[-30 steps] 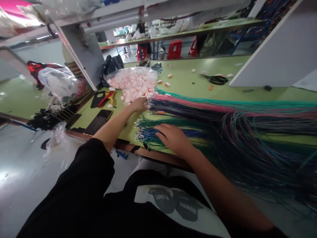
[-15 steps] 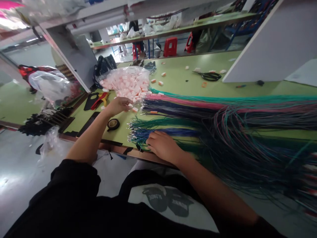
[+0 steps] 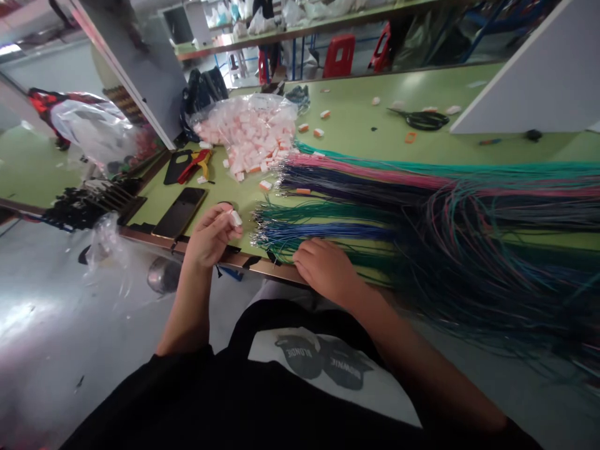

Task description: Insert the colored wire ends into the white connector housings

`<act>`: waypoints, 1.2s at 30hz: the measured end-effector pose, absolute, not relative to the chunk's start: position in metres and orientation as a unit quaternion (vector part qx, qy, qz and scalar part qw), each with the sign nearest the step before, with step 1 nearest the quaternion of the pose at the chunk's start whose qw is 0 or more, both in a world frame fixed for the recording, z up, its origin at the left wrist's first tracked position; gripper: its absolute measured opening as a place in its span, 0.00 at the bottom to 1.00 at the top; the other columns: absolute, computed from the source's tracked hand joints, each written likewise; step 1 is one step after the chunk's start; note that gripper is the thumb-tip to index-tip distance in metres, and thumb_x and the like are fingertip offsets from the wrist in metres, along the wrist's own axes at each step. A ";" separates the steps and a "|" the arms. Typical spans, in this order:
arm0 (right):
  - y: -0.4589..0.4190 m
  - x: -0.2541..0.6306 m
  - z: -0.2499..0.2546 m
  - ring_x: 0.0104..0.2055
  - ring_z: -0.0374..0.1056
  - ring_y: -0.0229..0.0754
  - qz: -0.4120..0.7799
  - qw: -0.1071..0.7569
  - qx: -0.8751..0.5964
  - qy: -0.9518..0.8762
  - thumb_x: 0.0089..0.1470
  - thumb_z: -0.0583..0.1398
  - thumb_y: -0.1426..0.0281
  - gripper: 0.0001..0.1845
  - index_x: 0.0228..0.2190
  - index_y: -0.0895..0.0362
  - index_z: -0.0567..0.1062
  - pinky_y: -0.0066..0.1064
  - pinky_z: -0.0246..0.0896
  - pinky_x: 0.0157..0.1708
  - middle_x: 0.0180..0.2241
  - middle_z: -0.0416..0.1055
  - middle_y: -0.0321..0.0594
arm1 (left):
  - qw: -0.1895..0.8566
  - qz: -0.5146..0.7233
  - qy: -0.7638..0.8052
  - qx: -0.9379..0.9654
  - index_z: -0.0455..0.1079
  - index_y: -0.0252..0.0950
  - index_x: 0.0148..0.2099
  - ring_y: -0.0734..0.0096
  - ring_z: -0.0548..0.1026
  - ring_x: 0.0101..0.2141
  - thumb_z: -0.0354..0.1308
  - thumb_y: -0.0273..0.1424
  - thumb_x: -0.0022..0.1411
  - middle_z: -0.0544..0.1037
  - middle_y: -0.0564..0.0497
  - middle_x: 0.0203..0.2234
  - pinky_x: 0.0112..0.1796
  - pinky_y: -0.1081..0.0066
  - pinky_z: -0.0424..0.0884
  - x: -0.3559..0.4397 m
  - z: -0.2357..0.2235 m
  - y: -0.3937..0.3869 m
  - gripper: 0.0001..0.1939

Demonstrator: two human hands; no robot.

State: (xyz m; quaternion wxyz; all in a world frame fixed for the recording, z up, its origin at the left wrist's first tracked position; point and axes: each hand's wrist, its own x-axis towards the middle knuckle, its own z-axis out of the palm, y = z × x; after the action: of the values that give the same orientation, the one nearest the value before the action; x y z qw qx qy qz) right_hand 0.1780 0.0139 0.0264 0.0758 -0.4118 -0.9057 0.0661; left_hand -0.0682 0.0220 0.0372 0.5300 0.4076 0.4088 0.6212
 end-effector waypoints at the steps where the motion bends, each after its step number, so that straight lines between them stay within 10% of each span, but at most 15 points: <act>1: 0.013 0.178 0.025 0.38 0.64 0.45 0.073 0.093 -0.413 -0.903 0.56 0.55 0.76 0.11 0.26 0.58 0.75 0.34 0.52 0.37 0.32 0.73 0.46 | 0.544 0.625 0.400 0.393 0.69 0.38 0.33 0.79 0.75 0.21 0.67 0.32 0.54 0.77 0.56 0.23 0.22 0.80 0.73 -0.067 0.034 0.018 0.09; 8: 0.018 0.193 0.030 0.28 0.64 0.39 0.347 0.355 -0.450 -0.742 0.52 0.52 0.68 0.07 0.24 0.54 0.67 0.30 0.56 0.30 0.25 0.70 0.35 | 0.602 0.593 0.401 0.355 0.69 0.35 0.31 0.75 0.79 0.27 0.69 0.31 0.52 0.80 0.53 0.27 0.31 0.76 0.77 -0.054 0.024 -0.002 0.10; 17: 0.004 0.167 0.051 0.33 0.72 0.42 0.164 0.157 -0.392 -0.891 0.59 0.53 0.71 0.13 0.30 0.54 0.78 0.33 0.59 0.35 0.29 0.78 0.40 | 0.578 0.580 0.399 0.414 0.79 0.35 0.39 0.71 0.79 0.32 0.73 0.32 0.46 0.82 0.50 0.31 0.40 0.70 0.77 -0.045 0.016 -0.007 0.16; 27: -0.003 0.178 0.061 0.39 0.75 0.44 0.233 0.348 -0.439 -0.795 0.55 0.58 0.67 0.09 0.36 0.50 0.79 0.35 0.69 0.37 0.37 0.80 0.39 | 0.512 0.598 0.405 0.464 0.75 0.38 0.48 0.65 0.80 0.39 0.70 0.29 0.48 0.82 0.49 0.35 0.42 0.67 0.76 -0.047 0.024 -0.019 0.23; 36: 0.020 0.209 0.071 0.19 0.59 0.34 0.397 0.604 -0.461 -0.514 0.44 0.63 0.68 0.02 0.24 0.51 0.73 0.30 0.58 0.24 0.19 0.68 0.29 | 0.557 0.626 0.354 0.416 0.67 0.37 0.33 0.70 0.82 0.34 0.71 0.24 0.48 0.78 0.56 0.29 0.37 0.73 0.78 -0.039 0.030 -0.019 0.15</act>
State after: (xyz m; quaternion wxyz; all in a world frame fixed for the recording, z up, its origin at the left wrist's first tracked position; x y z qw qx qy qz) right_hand 0.2094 0.0197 0.0713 0.6044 -0.4610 -0.5142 0.3972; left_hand -0.0394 -0.0194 0.0301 0.5572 0.4162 0.3535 0.6255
